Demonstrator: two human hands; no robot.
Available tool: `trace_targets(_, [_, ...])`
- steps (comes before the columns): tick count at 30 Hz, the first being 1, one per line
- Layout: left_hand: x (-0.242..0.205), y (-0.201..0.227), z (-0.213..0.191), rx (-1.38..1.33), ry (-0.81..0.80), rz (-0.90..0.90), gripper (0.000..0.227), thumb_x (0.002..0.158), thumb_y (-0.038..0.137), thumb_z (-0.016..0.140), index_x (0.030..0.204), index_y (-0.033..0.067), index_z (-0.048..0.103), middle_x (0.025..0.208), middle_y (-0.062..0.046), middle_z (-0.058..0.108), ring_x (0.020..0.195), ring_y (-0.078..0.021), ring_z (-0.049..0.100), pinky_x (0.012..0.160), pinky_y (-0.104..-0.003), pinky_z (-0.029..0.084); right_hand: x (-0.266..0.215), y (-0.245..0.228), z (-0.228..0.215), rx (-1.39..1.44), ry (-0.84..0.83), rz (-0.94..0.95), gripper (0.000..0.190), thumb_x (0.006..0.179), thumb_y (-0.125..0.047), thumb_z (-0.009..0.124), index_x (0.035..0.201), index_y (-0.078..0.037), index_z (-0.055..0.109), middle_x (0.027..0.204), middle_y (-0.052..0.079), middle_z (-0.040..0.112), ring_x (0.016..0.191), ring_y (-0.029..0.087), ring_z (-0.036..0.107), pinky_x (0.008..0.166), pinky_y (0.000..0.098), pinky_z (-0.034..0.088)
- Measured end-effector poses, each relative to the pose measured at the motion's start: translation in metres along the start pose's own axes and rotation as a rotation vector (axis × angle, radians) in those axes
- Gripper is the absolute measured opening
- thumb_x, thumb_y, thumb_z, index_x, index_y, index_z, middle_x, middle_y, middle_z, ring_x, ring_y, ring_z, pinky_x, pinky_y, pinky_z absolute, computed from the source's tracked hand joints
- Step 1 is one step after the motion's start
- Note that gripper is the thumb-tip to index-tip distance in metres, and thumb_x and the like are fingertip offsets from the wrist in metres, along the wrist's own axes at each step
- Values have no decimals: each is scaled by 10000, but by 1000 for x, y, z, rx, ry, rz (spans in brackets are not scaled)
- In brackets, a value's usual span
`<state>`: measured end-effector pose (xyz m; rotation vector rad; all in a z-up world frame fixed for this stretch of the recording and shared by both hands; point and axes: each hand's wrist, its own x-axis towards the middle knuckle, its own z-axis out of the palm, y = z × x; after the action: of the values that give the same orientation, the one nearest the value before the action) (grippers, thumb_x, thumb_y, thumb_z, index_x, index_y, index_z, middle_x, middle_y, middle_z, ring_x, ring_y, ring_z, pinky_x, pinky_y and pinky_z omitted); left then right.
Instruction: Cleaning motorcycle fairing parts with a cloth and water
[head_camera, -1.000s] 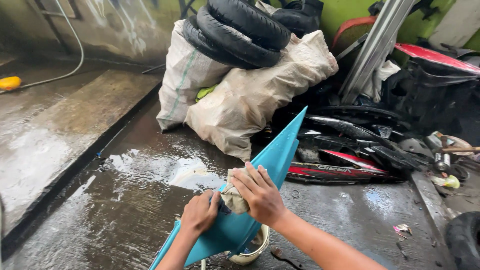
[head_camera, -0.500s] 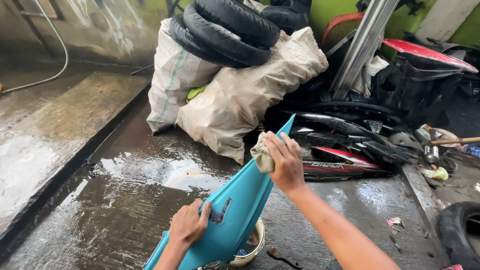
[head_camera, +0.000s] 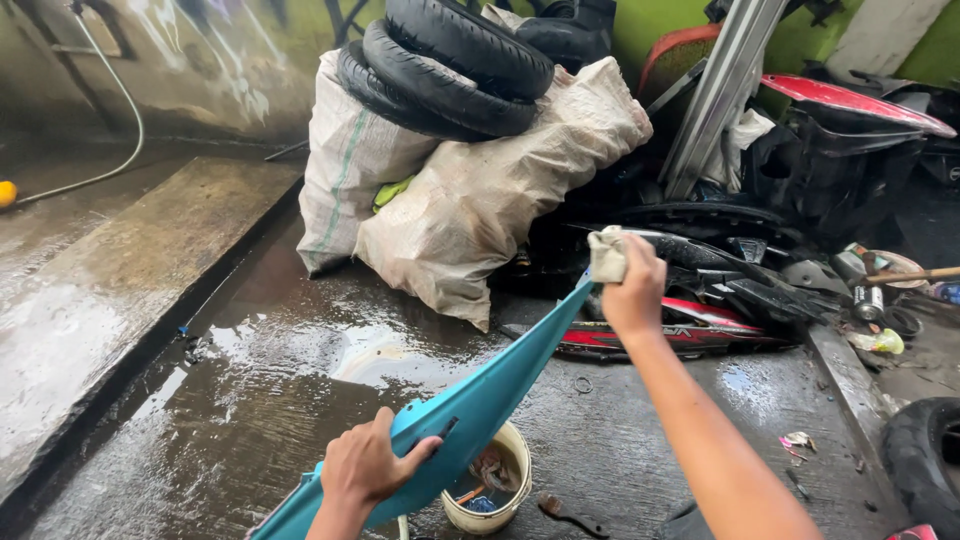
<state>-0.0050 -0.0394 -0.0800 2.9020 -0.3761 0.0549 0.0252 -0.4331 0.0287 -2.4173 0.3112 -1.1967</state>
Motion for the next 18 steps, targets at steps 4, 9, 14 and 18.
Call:
trace_targets(4, [-3, -7, 10, 93, 115, 95, 742, 853, 885, 541, 781, 147, 561, 589, -12, 697, 355, -153, 574, 348, -273, 465, -4, -8, -21, 113, 93, -231, 450, 828, 134, 620, 1264, 23, 639, 1307, 156, 601, 1102, 336, 602, 978, 416, 495])
trace_targets(9, [-12, -5, 6, 155, 343, 163, 757, 875, 888, 489, 691, 154, 496, 489, 21, 620, 297, -152, 529, 335, -290, 447, -28, -6, -12, 0, -98, -290, 566, 757, 111, 634, 1310, -10, 645, 1357, 122, 558, 1077, 345, 568, 964, 417, 493])
trace_targets(14, [-19, -8, 10, 206, 416, 178, 774, 880, 896, 470, 673, 150, 502, 449, 34, 548, 279, -130, 457, 319, -291, 417, -64, -6, 15, -26, -83, -221, 557, 775, 37, 662, 1326, -48, 644, 1384, 97, 578, 1050, 356, 561, 946, 424, 497])
trace_targets(18, [-20, -5, 9, 187, 401, 165, 729, 897, 849, 515, 680, 154, 515, 448, 56, 547, 274, -118, 432, 312, -272, 397, -87, -10, 48, -20, -152, -222, 574, 792, 51, 696, 1346, -75, 613, 1325, 114, 579, 942, 227, 488, 745, 299, 535])
